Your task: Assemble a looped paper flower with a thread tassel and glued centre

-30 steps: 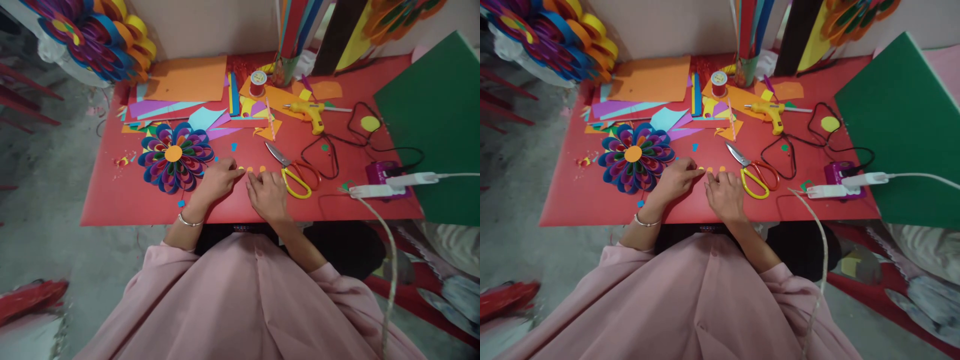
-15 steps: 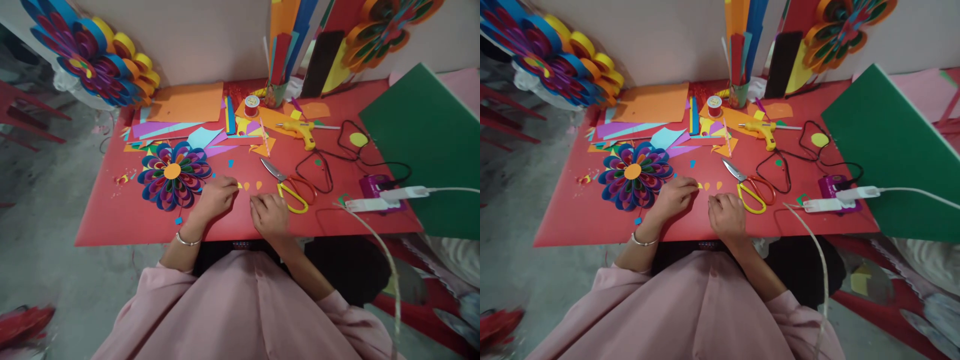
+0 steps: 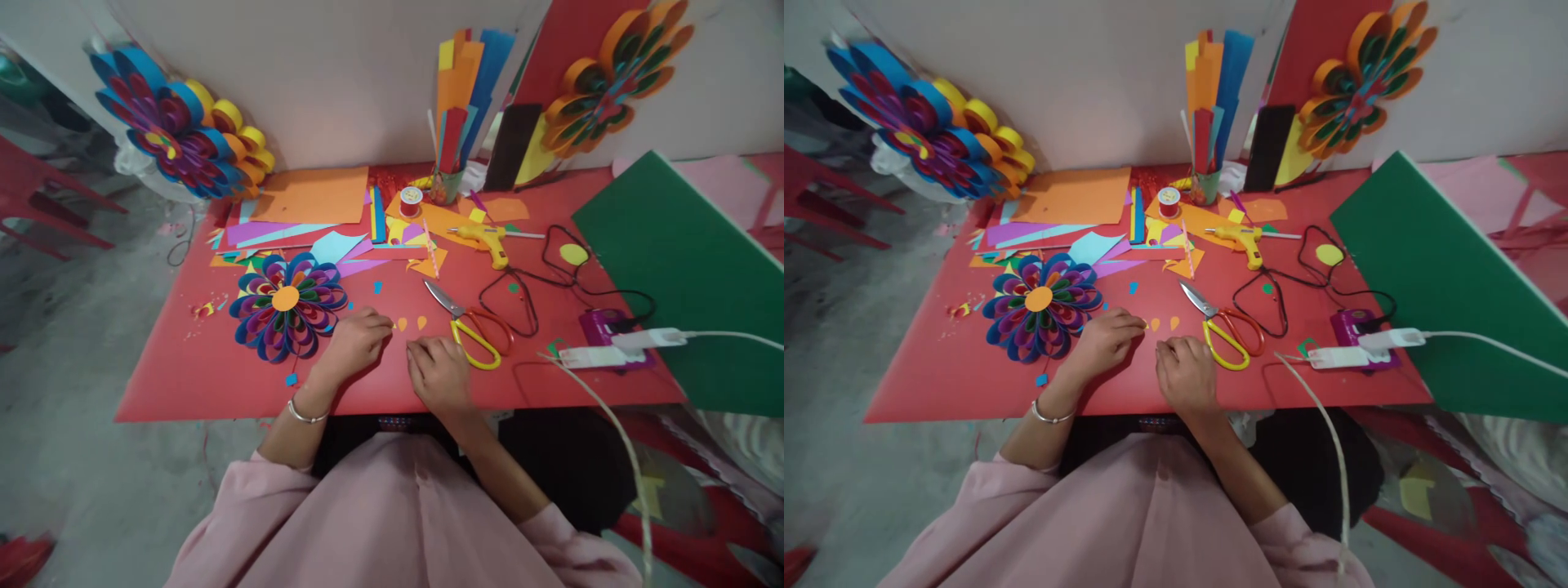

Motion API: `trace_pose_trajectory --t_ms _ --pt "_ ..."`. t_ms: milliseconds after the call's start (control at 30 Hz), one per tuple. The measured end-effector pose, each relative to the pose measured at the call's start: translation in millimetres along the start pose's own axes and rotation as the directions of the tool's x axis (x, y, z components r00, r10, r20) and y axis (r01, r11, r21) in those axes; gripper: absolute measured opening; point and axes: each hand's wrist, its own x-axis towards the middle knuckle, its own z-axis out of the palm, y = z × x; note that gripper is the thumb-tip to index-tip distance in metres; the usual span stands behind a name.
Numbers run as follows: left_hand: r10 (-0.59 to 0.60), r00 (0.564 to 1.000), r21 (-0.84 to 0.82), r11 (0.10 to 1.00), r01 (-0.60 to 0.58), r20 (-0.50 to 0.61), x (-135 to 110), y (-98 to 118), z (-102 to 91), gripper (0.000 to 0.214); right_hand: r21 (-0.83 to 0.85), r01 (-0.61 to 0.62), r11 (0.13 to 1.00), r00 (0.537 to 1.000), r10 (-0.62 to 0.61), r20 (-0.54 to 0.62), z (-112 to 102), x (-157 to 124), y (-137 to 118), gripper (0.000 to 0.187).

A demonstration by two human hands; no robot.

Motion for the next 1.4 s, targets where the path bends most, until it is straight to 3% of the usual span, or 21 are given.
trace_pose_trajectory --t_ms 467,733,900,1067,1233,1400 --pt "-0.001 0.999 -0.007 1.0 0.0 -0.052 1.9 -1.0 1.3 0.032 0.086 -0.058 0.995 0.998 0.06 -0.018 -3.6 11.9 2.1 0.016" --pt "0.029 0.997 0.198 0.979 -0.044 0.075 8.5 4.4 -7.0 0.027 0.119 -0.149 0.982 0.981 0.161 -0.106 -15.9 27.9 18.2 0.016" --pt "-0.024 0.975 0.307 0.951 -0.045 0.219 35.9 0.2 -25.7 0.031 0.178 -0.186 0.966 0.958 0.219 -0.185 -16.2 10.2 24.8 0.02" --pt "-0.192 0.916 0.46 0.888 0.009 0.352 85.1 -10.5 -41.5 0.032 0.237 -0.106 0.966 0.967 0.156 -0.203 -14.0 -3.0 20.0 0.02" --pt "-0.299 0.88 0.553 0.832 0.05 0.37 116.9 -23.7 -33.1 0.033 0.23 -0.059 0.971 0.989 0.087 -0.115 -13.8 -5.0 17.7 0.019" --pt "-0.307 0.901 0.537 0.837 0.103 0.306 121.2 -57.8 -23.0 0.035 0.238 -0.068 0.969 0.989 0.097 -0.115 -13.7 -6.0 20.5 0.02"
